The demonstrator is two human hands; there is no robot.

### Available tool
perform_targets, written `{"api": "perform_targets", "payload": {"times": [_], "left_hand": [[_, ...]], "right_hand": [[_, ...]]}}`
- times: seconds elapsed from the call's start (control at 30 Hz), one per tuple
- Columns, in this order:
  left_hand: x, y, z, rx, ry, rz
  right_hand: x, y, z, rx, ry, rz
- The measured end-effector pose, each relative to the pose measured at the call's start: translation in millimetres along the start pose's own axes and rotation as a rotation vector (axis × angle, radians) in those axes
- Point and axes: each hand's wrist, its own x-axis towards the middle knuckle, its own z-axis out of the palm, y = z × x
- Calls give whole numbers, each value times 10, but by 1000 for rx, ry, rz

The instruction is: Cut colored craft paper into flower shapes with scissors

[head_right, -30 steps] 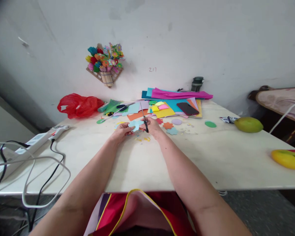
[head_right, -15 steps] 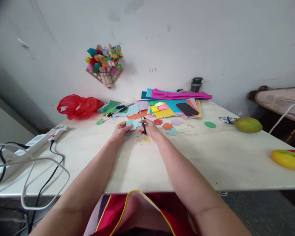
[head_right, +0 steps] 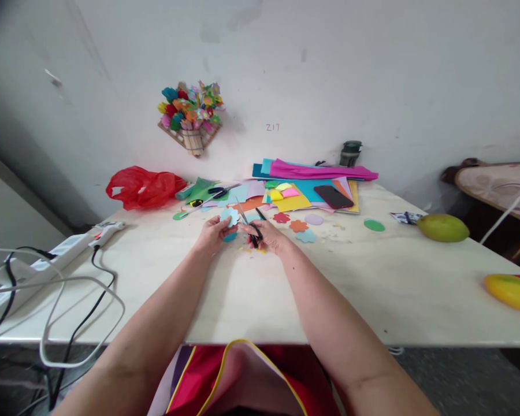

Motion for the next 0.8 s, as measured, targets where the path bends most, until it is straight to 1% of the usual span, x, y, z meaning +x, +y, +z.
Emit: {"api": "perform_targets", "payload": {"times": [0.13,0.3,0.57,0.8], "left_hand": [[-11,18,33,-35,23,-13],[-13,18,50,-50,51,-16],[-21,13,64,-58,50,-16],[-14,3,76,-63,49,-14]], "right_hand": [[15,38,-10,-19,-45,-2],[29,54,-1,-37,-63,11],[42,69,39,-26,-19,-7],[12,20,93,-46,33,-12]]}}
